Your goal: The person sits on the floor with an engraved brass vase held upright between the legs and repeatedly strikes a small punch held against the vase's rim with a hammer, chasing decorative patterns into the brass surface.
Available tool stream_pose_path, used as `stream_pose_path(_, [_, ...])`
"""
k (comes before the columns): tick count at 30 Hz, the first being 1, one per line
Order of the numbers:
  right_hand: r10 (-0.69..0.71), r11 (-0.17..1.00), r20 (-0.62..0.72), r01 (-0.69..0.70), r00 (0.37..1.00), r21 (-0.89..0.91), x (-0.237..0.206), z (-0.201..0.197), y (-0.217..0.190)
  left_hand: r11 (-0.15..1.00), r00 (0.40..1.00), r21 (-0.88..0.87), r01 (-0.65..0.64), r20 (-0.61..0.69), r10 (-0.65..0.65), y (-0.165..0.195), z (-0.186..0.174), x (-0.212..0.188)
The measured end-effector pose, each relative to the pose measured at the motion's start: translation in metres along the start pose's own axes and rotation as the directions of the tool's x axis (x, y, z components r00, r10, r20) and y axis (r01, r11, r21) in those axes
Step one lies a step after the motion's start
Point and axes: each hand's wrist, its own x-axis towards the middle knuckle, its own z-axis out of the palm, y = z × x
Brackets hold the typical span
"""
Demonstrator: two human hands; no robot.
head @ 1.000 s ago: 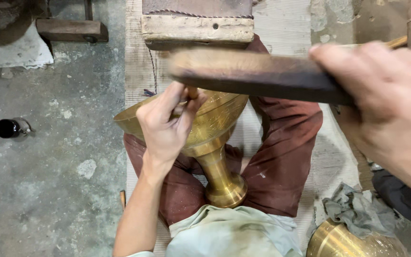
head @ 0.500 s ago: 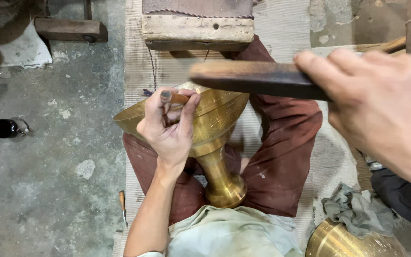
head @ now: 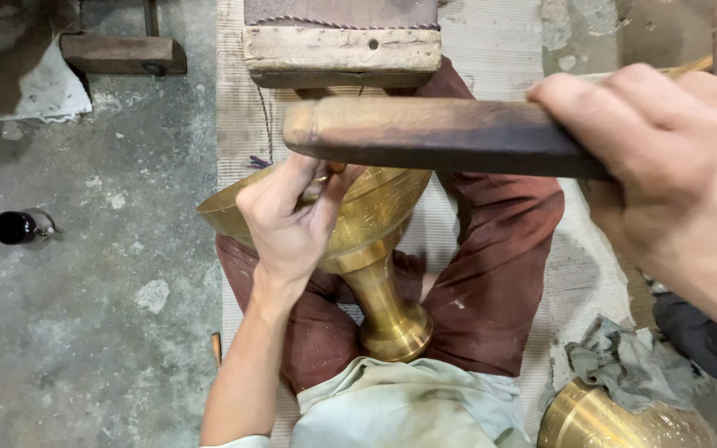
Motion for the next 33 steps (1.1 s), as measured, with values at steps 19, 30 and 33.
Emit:
stream_pose_path(19, [0.592,0.744,-0.170,-0.453,0.788,0.491,-0.103,0.112,-0.023,0.971,0.730,-0.122,-0.207,0.641,0.236,-0.003,-0.015,0.073])
stream_pose_path(30, [0.785,0.513,-0.208,-0.425,0.584,0.746,-0.145,0.181,-0.064,0.951,0.464,-0.197,-0.240,0.837,0.291,0.004,-0.004,0.098])
stream_pose_path(33, [0.669,0.681,-0.167,-0.507,0.725,0.528,-0.144,0.177,-0.065,0.951,0.430,-0.181,-0.252,0.859,0.277,0.002,-0.004,0.098])
